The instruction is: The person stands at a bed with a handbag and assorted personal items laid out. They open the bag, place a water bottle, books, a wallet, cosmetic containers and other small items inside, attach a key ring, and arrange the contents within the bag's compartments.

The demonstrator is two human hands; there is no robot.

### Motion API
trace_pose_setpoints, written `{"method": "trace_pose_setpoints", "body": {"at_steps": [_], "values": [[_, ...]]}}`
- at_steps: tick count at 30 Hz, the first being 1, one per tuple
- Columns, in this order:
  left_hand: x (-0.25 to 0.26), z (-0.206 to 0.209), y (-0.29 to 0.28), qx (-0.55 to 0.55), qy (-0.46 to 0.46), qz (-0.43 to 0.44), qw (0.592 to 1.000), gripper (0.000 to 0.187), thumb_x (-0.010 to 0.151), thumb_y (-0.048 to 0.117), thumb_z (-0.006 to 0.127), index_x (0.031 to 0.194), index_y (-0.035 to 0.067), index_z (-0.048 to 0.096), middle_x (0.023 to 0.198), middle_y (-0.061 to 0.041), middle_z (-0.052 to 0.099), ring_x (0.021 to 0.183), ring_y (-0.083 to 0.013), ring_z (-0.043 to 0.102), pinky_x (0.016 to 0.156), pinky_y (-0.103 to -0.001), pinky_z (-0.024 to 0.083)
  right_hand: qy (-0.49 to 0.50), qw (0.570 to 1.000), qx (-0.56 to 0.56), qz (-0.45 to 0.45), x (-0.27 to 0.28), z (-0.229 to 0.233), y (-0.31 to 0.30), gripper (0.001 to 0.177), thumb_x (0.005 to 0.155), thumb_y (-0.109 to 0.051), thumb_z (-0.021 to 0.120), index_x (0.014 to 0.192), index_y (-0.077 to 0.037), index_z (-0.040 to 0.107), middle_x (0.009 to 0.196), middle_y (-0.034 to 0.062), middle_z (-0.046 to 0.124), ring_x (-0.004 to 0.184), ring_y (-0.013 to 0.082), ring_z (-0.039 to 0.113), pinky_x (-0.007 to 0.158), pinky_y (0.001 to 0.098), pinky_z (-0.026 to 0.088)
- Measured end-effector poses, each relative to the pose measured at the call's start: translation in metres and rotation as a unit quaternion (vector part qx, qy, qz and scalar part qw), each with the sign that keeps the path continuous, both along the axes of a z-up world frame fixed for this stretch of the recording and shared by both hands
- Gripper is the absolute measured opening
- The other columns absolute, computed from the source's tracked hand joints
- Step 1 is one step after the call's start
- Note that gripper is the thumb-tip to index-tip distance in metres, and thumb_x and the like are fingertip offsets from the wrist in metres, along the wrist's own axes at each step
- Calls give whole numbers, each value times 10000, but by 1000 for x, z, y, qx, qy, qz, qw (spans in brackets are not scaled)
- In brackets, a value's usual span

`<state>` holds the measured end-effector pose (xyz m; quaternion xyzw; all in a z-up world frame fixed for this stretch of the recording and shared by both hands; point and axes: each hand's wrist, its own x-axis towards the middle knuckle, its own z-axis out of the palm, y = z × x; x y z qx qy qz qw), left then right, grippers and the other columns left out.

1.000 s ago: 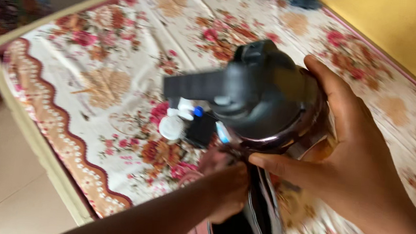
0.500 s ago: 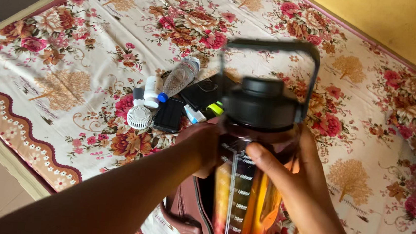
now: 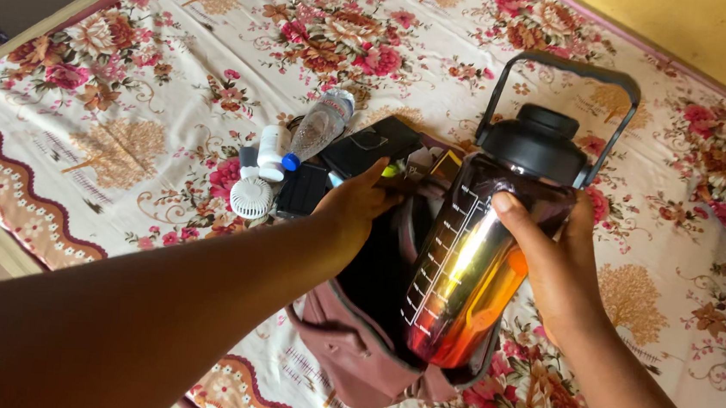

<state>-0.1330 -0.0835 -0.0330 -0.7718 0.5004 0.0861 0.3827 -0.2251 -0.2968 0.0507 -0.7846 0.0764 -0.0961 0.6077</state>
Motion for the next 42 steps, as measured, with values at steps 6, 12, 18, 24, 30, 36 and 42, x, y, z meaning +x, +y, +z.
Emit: {"method": "trace_pose_setpoints", "body": {"at_steps": [6, 12, 18, 24, 30, 36, 42], "values": [[-25, 20, 18, -45, 86, -17, 995, 430, 873, 415, 682, 1207, 162, 777, 1412, -116, 635, 1447, -306, 419, 1259, -613, -39, 21, 999, -35, 15, -17, -1, 7, 654, 870, -392, 717, 1374, -130, 393, 1196, 50, 570, 1130, 162, 554, 968, 374, 475], [-17, 25, 30, -368, 4, -128, 921, 413, 738, 288, 683, 1097, 115, 789, 1321, -75, 683, 1348, -283, 506, 1259, -528, 97, -46, 999, -13, 22, -25, 3, 41, 660, 940, -402, 721, 1405, -65, 395, 1255, 70, 563, 1169, 177, 542, 1016, 368, 455], [-7, 14, 42, -385, -22, -66, 920, 410, 703, 368, 687, 975, 79, 792, 1407, -213, 631, 1446, -422, 410, 1207, -618, 89, 4, 999, -47, 26, -48, -14, 79, 823, 801, -443, 790, 1390, -50, 369, 1207, 110, 646, 1079, 232, 663, 932, 392, 544], [-3, 0, 29, -339, 212, 273, 875, 339, 844, 237, 650, 1137, 77, 704, 1136, -161, 714, 1032, -361, 732, 826, -497, 607, 184, 959, -214, 35, -58, -31, 80, 1025, 708, -556, 778, 1440, -69, 252, 1210, 126, 704, 1093, 271, 722, 967, 393, 559], [-2, -27, 29, -541, 210, 386, 717, 511, 781, 319, 747, 1208, 82, 595, 986, -190, 733, 943, -399, 704, 780, -513, 567, 112, 958, -225, 139, -48, -29, 67, 1010, 672, -518, 840, 1464, -93, 379, 1241, 129, 696, 1182, 272, 672, 1050, 431, 488], [35, -27, 46, -631, 297, 411, 587, 281, 714, 212, 820, 913, 31, 737, 736, -175, 746, 699, -291, 761, 656, -406, 598, 131, 946, -199, 218, -36, -27, 64, 866, 630, -479, 872, 1357, -123, 564, 1204, 79, 740, 1165, 226, 685, 1053, 395, 518], [54, -13, 47, -515, 422, 508, 546, 113, 861, 116, 726, 864, 18, 782, 647, -128, 746, 539, -200, 735, 480, -305, 578, 218, 939, -218, 154, -31, -39, 67, 1014, 557, -471, 927, 1422, -171, 492, 1205, 49, 745, 1152, 203, 700, 1049, 356, 501]]}}
